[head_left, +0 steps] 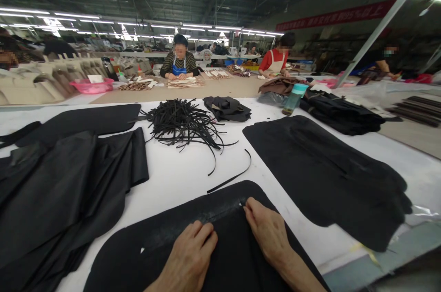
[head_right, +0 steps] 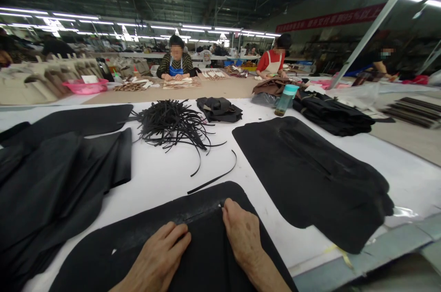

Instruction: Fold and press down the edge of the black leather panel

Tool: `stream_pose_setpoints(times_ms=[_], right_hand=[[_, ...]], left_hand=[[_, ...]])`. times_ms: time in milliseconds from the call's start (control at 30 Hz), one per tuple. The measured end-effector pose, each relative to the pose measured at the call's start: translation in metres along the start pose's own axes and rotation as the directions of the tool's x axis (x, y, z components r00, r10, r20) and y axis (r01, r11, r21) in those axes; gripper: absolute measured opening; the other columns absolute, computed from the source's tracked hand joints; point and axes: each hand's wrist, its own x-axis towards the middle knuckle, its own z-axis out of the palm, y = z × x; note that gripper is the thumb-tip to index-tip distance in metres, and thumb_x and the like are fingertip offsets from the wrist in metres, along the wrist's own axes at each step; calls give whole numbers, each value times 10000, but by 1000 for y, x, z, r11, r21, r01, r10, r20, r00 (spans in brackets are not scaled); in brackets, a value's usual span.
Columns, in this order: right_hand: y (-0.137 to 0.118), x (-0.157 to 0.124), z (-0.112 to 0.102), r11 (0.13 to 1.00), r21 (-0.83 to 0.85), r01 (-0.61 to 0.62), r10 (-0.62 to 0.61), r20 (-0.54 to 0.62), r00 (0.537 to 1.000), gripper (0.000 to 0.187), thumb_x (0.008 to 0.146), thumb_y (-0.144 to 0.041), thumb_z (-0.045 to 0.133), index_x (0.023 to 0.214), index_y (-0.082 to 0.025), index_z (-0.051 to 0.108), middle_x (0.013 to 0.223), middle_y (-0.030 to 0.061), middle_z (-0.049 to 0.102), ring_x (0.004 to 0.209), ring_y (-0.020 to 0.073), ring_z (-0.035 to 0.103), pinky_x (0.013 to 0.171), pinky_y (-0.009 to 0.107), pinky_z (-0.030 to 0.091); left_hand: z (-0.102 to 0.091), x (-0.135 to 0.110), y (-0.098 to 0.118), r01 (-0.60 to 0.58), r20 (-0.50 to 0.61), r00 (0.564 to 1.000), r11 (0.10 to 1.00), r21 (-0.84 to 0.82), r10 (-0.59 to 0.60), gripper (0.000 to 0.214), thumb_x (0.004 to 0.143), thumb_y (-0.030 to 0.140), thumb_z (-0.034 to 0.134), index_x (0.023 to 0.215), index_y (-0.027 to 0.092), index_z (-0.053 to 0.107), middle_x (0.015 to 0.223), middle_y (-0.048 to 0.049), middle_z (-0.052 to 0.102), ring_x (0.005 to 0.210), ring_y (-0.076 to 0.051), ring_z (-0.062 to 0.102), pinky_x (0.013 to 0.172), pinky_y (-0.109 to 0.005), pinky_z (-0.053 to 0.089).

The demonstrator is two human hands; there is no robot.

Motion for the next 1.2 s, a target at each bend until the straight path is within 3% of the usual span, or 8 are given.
stream_pose_setpoints(times_ms=[167, 367, 567, 767, 900, 1067, 1200], right_hand=[[0, 0, 1, 1000, 18, 12, -12, -35, 999, 247, 925, -268, 264, 738, -223, 420, 641, -17, 510, 530, 173, 534, 499, 286, 224], [1, -1, 2, 999, 33, 17, -16, -40, 999, 272, 929, -292, 246, 731, -224, 419, 635, -20, 502, 527, 166, 525, 502, 285, 229], [1, -1, 0, 999, 48, 4, -4, -6, 1000, 263, 923, -299, 240, 725, -221, 396, 629, -15, 497, 559, 175, 531, 520, 283, 246], [-1, 4, -15, 990, 132, -55, 39, 119, 992, 263, 909, -361, 235, 721, -225, 358, 618, -7, 493, 603, 199, 522, 556, 283, 292], [15, 5, -28, 991, 83, -105, 93, 141, 986, 291, 894, -404, 193, 745, -235, 378, 628, 3, 508, 611, 216, 527, 576, 299, 305], [45, -3, -47, 976, 46, -212, 207, 89, 974, 370, 867, -511, 203, 773, -250, 448, 622, 12, 514, 631, 233, 533, 577, 306, 311], [45, -8, -63, 944, 256, -209, 158, 206, 966, 422, 857, -582, 314, 653, -222, 399, 606, -6, 449, 588, 187, 461, 538, 266, 306]], left_hand=[[9, -6, -4, -46, -213, 975, 998, 42, 54, 335, 779, 77, 366, 1018, 155, 588, 1040, -70, 584, 865, -218, 496, 769, -339, 474], [-4, -5, 2, -41, -120, 992, 997, 64, 48, 310, 802, 67, 406, 1054, 126, 578, 1034, -59, 607, 864, -204, 512, 803, -338, 497], [-2, -4, 2, -19, -105, 994, 1000, 15, 21, 310, 791, 52, 402, 1045, 122, 567, 1009, -74, 605, 855, -206, 510, 781, -345, 518], [-5, -4, 5, 38, -49, 998, 999, -31, -40, 291, 777, 35, 394, 990, 142, 560, 978, -75, 600, 854, -215, 514, 777, -373, 516], [-5, -5, 5, 46, -17, 999, 998, -40, -47, 265, 768, 44, 403, 958, 146, 559, 962, -77, 604, 840, -211, 526, 769, -368, 516], [-8, -7, 4, 35, -119, 992, 999, 10, -34, 329, 746, 43, 395, 1022, 135, 549, 1154, -99, 576, 857, -215, 563, 760, -359, 532], [-16, -5, 3, 54, -241, 968, 996, -73, -70, 305, 778, 60, 377, 989, 164, 570, 1134, -84, 589, 877, -210, 574, 762, -347, 525]])
